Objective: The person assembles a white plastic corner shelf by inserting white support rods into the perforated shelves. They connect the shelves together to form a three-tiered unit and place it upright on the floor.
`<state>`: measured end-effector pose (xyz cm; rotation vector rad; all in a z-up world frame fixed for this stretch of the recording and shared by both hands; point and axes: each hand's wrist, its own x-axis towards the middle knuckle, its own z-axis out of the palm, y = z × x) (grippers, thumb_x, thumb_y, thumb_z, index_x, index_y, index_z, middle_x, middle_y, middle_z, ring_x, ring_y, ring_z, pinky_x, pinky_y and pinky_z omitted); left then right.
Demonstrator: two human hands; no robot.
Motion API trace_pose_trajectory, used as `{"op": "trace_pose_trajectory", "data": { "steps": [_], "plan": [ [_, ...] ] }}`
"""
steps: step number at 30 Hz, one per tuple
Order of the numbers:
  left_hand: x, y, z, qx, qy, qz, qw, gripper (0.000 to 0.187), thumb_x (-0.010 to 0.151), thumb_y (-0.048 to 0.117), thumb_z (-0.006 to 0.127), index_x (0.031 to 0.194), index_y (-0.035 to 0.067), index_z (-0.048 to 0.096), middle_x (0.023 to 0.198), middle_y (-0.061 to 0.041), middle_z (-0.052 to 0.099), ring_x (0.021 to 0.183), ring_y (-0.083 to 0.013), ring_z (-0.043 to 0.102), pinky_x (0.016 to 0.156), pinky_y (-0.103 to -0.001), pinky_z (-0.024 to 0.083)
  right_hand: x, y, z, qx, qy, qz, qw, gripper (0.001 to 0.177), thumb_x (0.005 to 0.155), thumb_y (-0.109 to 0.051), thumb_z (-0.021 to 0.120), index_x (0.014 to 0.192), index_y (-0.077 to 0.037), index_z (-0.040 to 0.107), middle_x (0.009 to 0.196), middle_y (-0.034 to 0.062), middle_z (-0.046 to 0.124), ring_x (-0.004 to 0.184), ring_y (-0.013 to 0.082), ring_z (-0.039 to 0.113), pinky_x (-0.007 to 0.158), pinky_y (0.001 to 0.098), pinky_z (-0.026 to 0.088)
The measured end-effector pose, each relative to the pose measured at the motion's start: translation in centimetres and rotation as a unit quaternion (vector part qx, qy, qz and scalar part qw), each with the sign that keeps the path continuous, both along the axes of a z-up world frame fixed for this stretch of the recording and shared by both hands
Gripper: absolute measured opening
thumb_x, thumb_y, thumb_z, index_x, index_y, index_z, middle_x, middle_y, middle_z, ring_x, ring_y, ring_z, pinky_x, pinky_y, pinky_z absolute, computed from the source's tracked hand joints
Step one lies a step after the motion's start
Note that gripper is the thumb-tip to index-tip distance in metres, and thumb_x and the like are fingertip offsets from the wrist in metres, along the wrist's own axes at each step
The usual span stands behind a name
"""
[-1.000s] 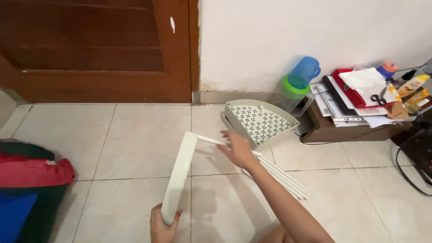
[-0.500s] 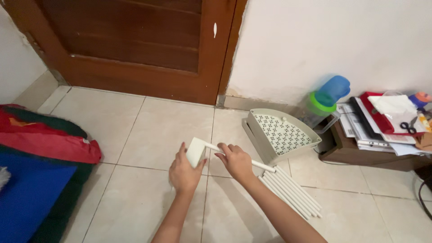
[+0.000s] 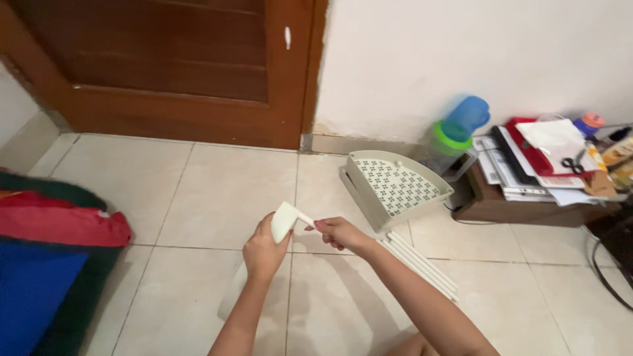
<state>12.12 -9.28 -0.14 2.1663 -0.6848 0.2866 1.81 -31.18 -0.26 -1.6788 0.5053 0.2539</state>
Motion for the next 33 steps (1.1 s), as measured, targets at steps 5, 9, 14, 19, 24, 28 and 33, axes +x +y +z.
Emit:
{"op": "trace_pose_trajectory", "data": {
  "steps": [5,9,14,19,24,28,33],
  "plan": [
    [0.4,-0.9,0.3,0.019,-0.019,0.001,1.000,0.064,0.075,0.036,0.084,0.133,0.016,0.064,0.107,-0.011,0.075,0.085,-0.0344,0.074,0.071,-0.046,0.060,-1.3,4.5,-0.4,-0.567,-0.143,-0.074,0.808,0.035,0.101,-0.043,0.063,0.126,-0.020,0.071,0.076,0.0111,0.070,0.062,0.0296,0.066,0.054,0.0420,0.049],
    [0.5,-1.3,0.6,0.050,-0.034,0.004,0.998,0.066,0.077,0.039,0.083,0.138,0.020,0.063,0.103,-0.009,0.075,0.080,-0.0336,0.073,0.068,-0.046,0.059,-1.5,5.3,-0.3,-0.619,-0.176,-0.103,0.759,0.033,0.105,-0.043,0.058,0.129,-0.021,0.067,0.076,0.0082,0.068,0.060,0.0283,0.064,0.053,0.0409,0.047],
    [-0.2,-1.5,0.9,0.065,-0.055,-0.058,0.995,0.069,0.075,0.037,0.084,0.139,0.020,0.062,0.096,-0.007,0.073,0.076,-0.0311,0.073,0.064,-0.044,0.059,-3.3,0.2,-0.3,0.005,-0.015,-0.054,0.998,0.041,0.110,-0.046,0.054,0.136,-0.019,0.071,0.066,-0.0012,0.054,0.053,0.0099,0.048,0.046,0.0258,0.037],
    [-0.6,-2.4,0.7,0.065,-0.079,-0.085,0.991,0.069,0.075,0.036,0.085,0.138,0.021,0.062,0.092,-0.005,0.073,0.073,-0.0283,0.072,0.062,-0.041,0.059,-5.1,0.2,-1.1,-0.043,-0.054,-0.085,0.994,0.042,0.108,-0.044,0.055,0.134,-0.015,0.072,0.066,0.0004,0.055,0.054,0.0133,0.049,0.047,0.0283,0.037],
    [-0.3,-3.9,0.3,0.049,-0.068,-0.087,0.993,0.069,0.076,0.035,0.085,0.138,0.019,0.062,0.093,-0.005,0.072,0.073,-0.0281,0.073,0.062,-0.041,0.059,-4.6,4.0,-1.7,-0.616,-0.111,-0.144,0.767,0.037,0.104,-0.043,0.053,0.126,-0.017,0.067,0.069,0.0124,0.067,0.058,0.0310,0.066,0.050,0.0422,0.049],
    [0.6,-4.1,0.2,0.042,-0.095,-0.042,0.994,0.069,0.074,0.039,0.085,0.137,0.020,0.064,0.096,-0.007,0.073,0.077,-0.0297,0.072,0.064,-0.043,0.059,-5.2,2.1,-2.3,-0.390,-0.089,-0.161,0.902,0.038,0.107,-0.045,0.053,0.125,-0.018,0.072,0.069,0.0092,0.064,0.061,0.0275,0.060,0.053,0.0391,0.044],
    [4.3,-1.9,0.6,0.072,-0.103,-0.030,0.992,0.069,0.075,0.043,0.083,0.136,0.020,0.064,0.099,-0.008,0.074,0.077,-0.0292,0.073,0.063,-0.043,0.059,-10.1,-4.0,-5.0,0.091,0.009,-0.083,0.992,0.050,0.114,-0.045,0.044,0.138,-0.010,0.071,0.061,-0.0042,0.038,0.051,0.0152,0.033,0.049,0.0338,0.031]
  ]
}}
